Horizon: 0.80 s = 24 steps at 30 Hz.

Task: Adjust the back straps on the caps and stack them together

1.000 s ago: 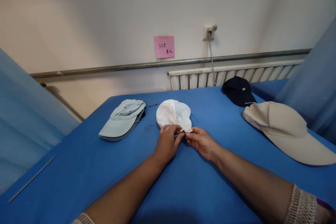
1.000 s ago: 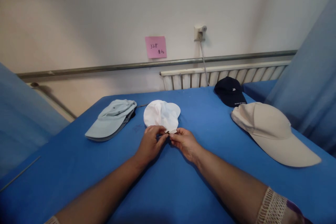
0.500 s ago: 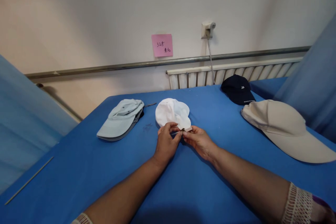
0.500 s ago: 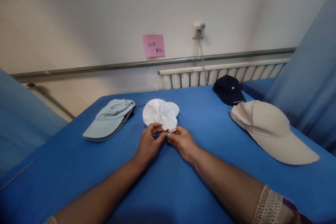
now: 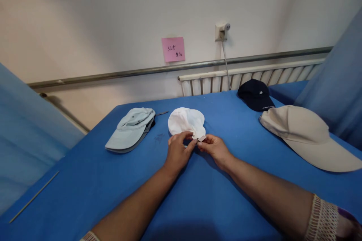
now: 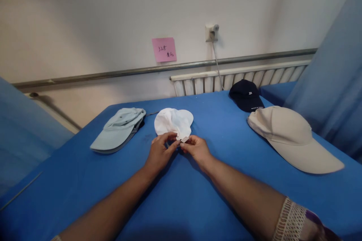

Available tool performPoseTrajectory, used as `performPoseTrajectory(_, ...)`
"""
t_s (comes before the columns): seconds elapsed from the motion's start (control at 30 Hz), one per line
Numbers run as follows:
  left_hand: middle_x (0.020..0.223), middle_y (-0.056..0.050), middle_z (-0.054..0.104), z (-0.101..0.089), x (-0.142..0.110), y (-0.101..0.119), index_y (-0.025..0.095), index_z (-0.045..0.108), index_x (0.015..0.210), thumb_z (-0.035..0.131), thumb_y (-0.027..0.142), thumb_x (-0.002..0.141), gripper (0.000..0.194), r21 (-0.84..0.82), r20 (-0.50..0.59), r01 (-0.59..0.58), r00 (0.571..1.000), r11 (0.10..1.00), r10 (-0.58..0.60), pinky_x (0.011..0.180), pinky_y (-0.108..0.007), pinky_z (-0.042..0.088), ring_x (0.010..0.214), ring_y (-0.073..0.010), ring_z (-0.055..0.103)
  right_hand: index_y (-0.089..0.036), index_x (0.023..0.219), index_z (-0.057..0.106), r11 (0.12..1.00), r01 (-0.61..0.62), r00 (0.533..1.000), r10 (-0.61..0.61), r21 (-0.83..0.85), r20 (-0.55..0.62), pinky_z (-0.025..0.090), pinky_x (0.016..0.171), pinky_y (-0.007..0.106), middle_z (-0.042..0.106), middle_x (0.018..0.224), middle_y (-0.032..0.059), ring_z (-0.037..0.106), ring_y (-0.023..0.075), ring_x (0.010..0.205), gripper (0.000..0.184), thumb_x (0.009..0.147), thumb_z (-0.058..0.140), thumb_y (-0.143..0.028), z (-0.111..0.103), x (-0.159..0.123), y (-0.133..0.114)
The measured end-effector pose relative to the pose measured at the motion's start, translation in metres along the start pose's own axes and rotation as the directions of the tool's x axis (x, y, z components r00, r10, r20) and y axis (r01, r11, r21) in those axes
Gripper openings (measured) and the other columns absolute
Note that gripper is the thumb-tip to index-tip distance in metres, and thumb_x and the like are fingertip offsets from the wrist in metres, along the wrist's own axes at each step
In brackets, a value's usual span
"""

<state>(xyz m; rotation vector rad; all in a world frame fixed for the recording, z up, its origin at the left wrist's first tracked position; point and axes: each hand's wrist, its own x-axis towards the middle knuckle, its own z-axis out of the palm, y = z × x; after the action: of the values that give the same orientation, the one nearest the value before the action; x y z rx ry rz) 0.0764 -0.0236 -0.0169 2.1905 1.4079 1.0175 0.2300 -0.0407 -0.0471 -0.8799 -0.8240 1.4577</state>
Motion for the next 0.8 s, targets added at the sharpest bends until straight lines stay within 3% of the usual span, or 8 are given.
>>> performPoseTrajectory(0.1,0.091,-0.005,0.071,0.004,0.001,0.001,0.018,0.06,0.108,0.066,0.034,0.08,0.033,-0.277,0.066,0.145,0.989,0.95,-0.132,0.083,-0.035,0.048,0.087,-0.0197,0.067,-0.016,0.072,0.068,1.0,-0.001,1.0,0.001,-0.013,0.004,0.04,0.061,0.028,0.065,0.066,0.0002,0.053,0.0111,0.061,0.036,0.051,0.087,-0.037,0.0,0.001,0.001)
performPoseTrajectory(0.2,0.078,-0.003,0.07,0.005,0.001,0.005,0.014,0.057,0.105,0.067,0.032,0.076,0.036,-0.412,0.08,0.257,0.966,0.874,-0.246,0.072,-0.031,0.051,0.077,-0.0188,0.068,-0.015,0.073,0.069,1.0,-0.01,1.0,0.01,-0.018,0.012,0.041,0.061,0.028,0.065,0.067,0.0012,0.055,0.0114,0.06,0.037,0.052,0.087,-0.039,-0.001,0.001,0.002)
performPoseTrajectory(0.33,0.075,-0.002,0.067,0.006,0.002,0.01,0.015,0.057,0.099,0.069,0.029,0.072,0.033,-0.43,0.04,0.285,0.954,0.857,-0.298,0.069,-0.03,0.052,0.073,-0.0175,0.067,-0.014,0.071,0.069,0.999,-0.022,1.0,0.022,-0.024,0.008,0.042,0.06,0.028,0.064,0.065,0.0017,0.056,0.0117,0.059,0.037,0.053,0.086,-0.041,-0.002,0.002,0.003)
performPoseTrajectory(0.63,0.078,-0.002,0.065,0.008,0.001,0.013,0.016,0.057,0.095,0.07,0.028,0.07,0.031,-0.388,-0.017,0.269,0.954,0.882,-0.298,0.069,-0.029,0.052,0.075,-0.0172,0.065,-0.014,0.069,0.065,0.997,-0.075,0.997,0.076,0.023,-0.021,0.046,0.057,0.028,0.063,0.061,0.0011,0.056,0.0114,0.056,0.04,0.052,0.088,-0.042,-0.002,0.002,0.006)
performPoseTrajectory(0.8,0.079,-0.002,0.064,0.006,0.002,0.008,0.015,0.057,0.096,0.07,0.031,0.071,0.032,-0.395,0.008,0.282,0.953,0.874,-0.304,0.068,-0.029,0.051,0.075,-0.0167,0.064,-0.013,0.075,0.068,0.987,-0.147,0.989,0.144,0.07,0.041,0.048,0.06,0.028,0.064,0.065,0.0036,0.059,0.0126,0.06,0.041,0.059,0.083,-0.048,-0.001,-0.003,-0.002)
